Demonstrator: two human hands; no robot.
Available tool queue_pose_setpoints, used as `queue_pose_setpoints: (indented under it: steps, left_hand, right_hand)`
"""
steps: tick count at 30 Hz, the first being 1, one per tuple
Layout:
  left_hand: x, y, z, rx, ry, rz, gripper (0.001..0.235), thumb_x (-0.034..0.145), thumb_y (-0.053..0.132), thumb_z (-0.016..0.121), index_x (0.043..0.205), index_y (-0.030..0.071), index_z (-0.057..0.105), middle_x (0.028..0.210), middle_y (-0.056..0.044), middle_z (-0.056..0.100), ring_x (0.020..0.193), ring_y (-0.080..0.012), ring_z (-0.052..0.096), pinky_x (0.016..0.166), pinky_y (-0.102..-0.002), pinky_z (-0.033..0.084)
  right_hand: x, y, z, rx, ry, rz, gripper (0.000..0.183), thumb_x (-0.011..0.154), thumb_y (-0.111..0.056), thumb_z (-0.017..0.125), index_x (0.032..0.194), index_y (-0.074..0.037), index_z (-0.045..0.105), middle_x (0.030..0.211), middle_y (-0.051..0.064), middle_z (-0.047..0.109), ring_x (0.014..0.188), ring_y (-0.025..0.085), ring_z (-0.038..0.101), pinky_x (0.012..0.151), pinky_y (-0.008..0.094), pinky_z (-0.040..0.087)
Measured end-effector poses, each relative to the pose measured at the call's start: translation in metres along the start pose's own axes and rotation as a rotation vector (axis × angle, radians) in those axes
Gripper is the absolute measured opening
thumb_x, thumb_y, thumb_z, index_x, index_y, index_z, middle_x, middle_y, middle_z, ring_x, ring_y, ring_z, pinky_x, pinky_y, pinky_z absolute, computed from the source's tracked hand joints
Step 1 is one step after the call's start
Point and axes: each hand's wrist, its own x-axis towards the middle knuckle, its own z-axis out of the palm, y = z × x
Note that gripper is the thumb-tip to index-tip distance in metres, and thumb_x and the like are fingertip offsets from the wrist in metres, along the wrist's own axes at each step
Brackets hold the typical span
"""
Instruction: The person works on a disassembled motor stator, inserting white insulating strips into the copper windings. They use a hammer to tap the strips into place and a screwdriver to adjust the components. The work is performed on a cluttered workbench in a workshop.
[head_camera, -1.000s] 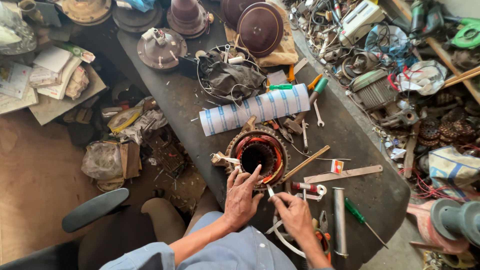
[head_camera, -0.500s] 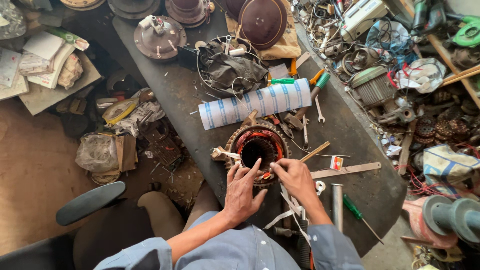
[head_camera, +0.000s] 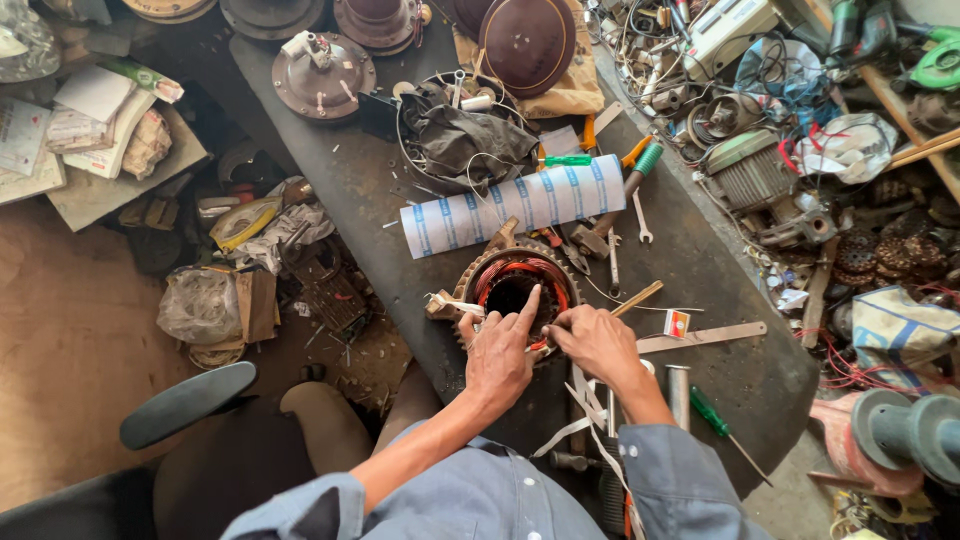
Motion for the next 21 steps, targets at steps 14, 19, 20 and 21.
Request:
queue_pose_setpoints:
  steps: [14,19,20,21]
  left_hand:
    - [-0.013,-0.004,0.004,-0.198,0.082,0.017,0.095,0.077,0.008,0.077,0.161,0.009,0.032,0.089,0.0,0.058,0.09,-0.0229,0.054,0.098,-0.046,0.028]
    - [-0.013,-0.005,-0.002,-0.212,0.054,0.002,0.094,0.077,0.011,0.08,0.159,0.009,0.035,0.102,-0.004,0.059,0.104,-0.0247,0.053,0.103,-0.047,0.028]
    - [-0.013,-0.007,-0.005,-0.202,0.055,0.004,0.094,0.077,0.013,0.081,0.159,0.009,0.036,0.112,-0.007,0.059,0.112,-0.027,0.051,0.105,-0.047,0.028]
    - [-0.015,-0.007,-0.007,-0.196,0.053,0.005,0.093,0.077,0.015,0.083,0.158,0.008,0.036,0.122,-0.01,0.058,0.121,-0.0293,0.05,0.106,-0.048,0.027]
  right_hand:
    - [-0.003,-0.014,0.007,0.011,0.004,-0.079,0.03,0.085,-0.046,0.067,0.096,-0.023,0.083,0.089,0.013,0.077,0.088,0.036,0.073,0.08,0.047,0.057]
    - [-0.006,-0.024,0.003,-0.038,0.036,-0.098,0.026,0.087,-0.044,0.068,0.095,-0.023,0.082,0.09,0.011,0.076,0.091,0.033,0.071,0.081,0.047,0.055]
    - [-0.008,-0.025,0.003,-0.054,0.058,-0.118,0.025,0.088,-0.043,0.069,0.094,-0.023,0.082,0.092,0.01,0.076,0.094,0.032,0.07,0.084,0.046,0.054]
    - [-0.012,-0.026,0.003,-0.072,0.078,-0.134,0.024,0.088,-0.043,0.07,0.093,-0.023,0.082,0.093,0.009,0.076,0.097,0.03,0.069,0.087,0.045,0.053]
